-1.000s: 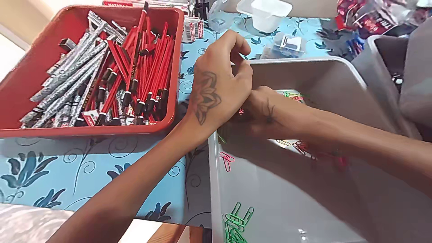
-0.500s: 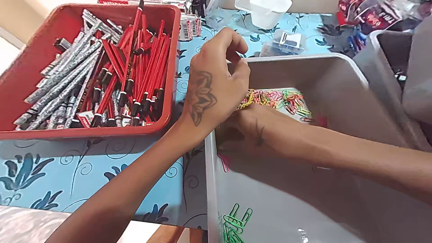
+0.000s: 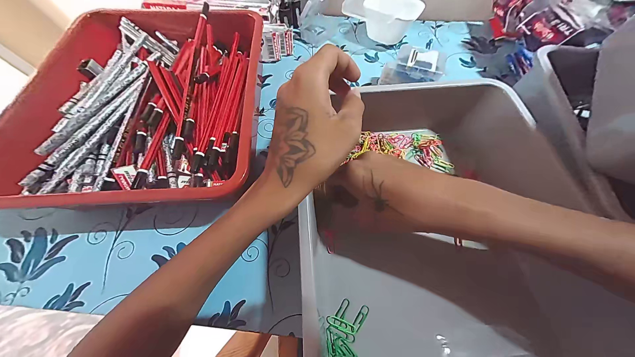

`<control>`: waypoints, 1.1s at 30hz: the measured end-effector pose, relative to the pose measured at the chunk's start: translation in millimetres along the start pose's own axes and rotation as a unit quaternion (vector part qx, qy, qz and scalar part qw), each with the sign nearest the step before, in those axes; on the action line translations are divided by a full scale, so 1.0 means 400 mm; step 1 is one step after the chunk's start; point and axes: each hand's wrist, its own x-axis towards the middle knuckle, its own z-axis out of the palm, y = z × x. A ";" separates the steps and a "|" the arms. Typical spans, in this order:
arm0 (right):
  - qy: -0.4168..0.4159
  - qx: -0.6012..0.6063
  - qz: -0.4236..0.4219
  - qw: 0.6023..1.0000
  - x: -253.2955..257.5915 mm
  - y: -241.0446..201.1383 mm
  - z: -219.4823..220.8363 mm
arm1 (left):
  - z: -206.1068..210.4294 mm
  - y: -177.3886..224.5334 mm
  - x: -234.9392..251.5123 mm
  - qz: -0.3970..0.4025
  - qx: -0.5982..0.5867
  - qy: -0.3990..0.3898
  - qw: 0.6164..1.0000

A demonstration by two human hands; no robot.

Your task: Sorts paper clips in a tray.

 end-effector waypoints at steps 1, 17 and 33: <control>0.004 0.001 -0.002 1.000 0.001 0.007 -0.012 | 0.000 -0.001 0.000 0.000 0.002 0.002 1.000; 0.055 -0.053 0.046 0.996 -0.028 0.070 -0.129 | -0.001 -0.004 0.002 0.021 -0.003 0.069 0.997; 0.050 -0.160 0.138 0.976 -0.027 0.079 -0.134 | 0.000 -0.003 -0.001 -0.003 0.016 0.030 0.999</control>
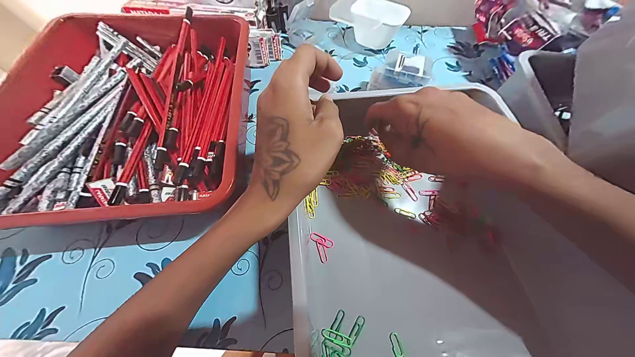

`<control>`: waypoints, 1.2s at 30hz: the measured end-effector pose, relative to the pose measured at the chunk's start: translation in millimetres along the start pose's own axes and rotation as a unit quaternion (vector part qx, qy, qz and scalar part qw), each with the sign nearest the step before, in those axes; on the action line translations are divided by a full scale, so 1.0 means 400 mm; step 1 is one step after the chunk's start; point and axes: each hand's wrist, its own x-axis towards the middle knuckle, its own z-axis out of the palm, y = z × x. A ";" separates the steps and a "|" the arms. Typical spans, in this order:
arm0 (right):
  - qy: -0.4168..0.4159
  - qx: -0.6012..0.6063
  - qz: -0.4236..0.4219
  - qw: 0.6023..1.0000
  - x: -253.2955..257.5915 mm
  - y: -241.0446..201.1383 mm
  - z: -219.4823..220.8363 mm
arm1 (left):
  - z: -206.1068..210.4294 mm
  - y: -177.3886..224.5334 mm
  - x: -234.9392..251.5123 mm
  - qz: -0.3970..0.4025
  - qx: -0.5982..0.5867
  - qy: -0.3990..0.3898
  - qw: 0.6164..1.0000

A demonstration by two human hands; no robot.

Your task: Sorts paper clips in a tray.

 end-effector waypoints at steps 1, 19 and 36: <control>-0.005 0.019 -0.023 1.000 0.004 0.002 0.009 | 0.000 0.000 -0.001 0.000 0.000 0.000 1.000; -0.007 0.142 -0.032 0.989 0.008 -0.001 -0.008 | -0.002 -0.024 -0.008 0.085 0.150 -0.161 0.972; -0.078 0.088 0.014 0.993 0.002 0.026 -0.021 | -0.013 -0.008 -0.023 0.088 0.155 -0.160 0.971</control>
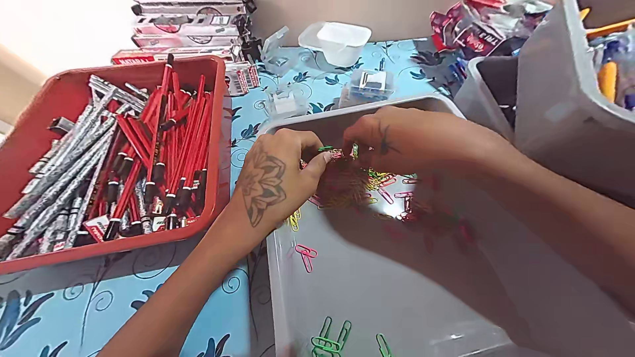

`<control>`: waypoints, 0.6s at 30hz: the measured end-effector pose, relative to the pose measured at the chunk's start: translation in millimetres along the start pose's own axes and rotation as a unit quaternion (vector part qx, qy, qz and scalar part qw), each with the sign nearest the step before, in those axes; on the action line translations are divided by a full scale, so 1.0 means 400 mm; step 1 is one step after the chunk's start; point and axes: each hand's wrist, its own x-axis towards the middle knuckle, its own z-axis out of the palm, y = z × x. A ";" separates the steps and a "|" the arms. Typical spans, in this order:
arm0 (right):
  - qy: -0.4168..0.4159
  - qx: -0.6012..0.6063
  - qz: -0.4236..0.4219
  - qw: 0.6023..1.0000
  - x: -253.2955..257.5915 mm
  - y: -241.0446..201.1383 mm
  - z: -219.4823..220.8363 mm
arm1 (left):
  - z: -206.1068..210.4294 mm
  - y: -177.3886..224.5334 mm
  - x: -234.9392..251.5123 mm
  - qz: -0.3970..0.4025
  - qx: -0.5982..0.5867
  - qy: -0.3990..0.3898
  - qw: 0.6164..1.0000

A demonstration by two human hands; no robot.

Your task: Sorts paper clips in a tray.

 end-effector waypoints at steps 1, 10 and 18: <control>0.012 0.006 -0.020 1.000 0.001 0.002 0.004 | 0.000 0.001 0.002 -0.001 0.008 -0.002 1.000; 0.101 0.051 -0.137 0.984 0.008 -0.014 0.003 | 0.000 -0.001 0.013 -0.020 0.006 -0.013 1.000; 0.088 0.035 -0.046 0.994 -0.003 -0.022 -0.015 | -0.003 0.009 0.014 -0.043 -0.009 -0.002 0.999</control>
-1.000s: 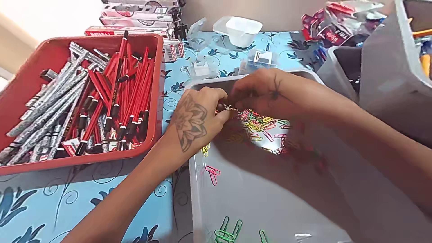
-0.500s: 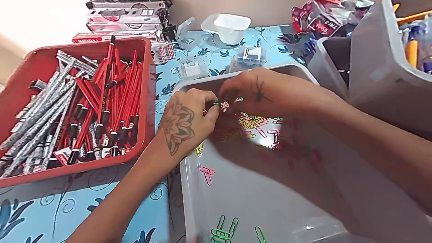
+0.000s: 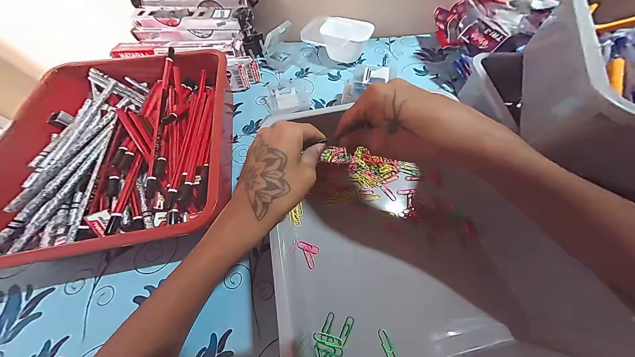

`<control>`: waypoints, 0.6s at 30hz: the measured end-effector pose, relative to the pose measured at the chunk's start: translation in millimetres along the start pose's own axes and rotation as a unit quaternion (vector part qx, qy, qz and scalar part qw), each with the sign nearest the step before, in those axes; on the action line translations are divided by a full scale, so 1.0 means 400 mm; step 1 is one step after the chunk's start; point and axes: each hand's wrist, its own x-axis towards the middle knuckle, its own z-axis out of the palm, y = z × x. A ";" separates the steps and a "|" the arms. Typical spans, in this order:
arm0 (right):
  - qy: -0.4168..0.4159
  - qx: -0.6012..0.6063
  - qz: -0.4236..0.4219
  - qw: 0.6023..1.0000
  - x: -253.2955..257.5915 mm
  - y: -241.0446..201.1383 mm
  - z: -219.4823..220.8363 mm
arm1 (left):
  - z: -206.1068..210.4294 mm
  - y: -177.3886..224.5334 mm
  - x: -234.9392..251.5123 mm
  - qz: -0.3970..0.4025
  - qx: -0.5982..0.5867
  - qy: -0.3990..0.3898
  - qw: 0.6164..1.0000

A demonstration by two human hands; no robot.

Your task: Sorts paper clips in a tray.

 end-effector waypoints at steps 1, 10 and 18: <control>-0.008 -0.002 0.002 1.000 0.001 0.001 0.001 | 0.000 0.002 0.000 -0.002 -0.004 0.001 1.000; -0.307 0.198 -0.139 0.920 -0.049 -0.013 0.030 | 0.003 -0.004 0.006 -0.021 -0.062 0.036 0.997; -0.227 0.069 -0.128 0.963 -0.037 -0.014 0.041 | 0.005 -0.005 0.006 -0.023 0.004 0.022 1.000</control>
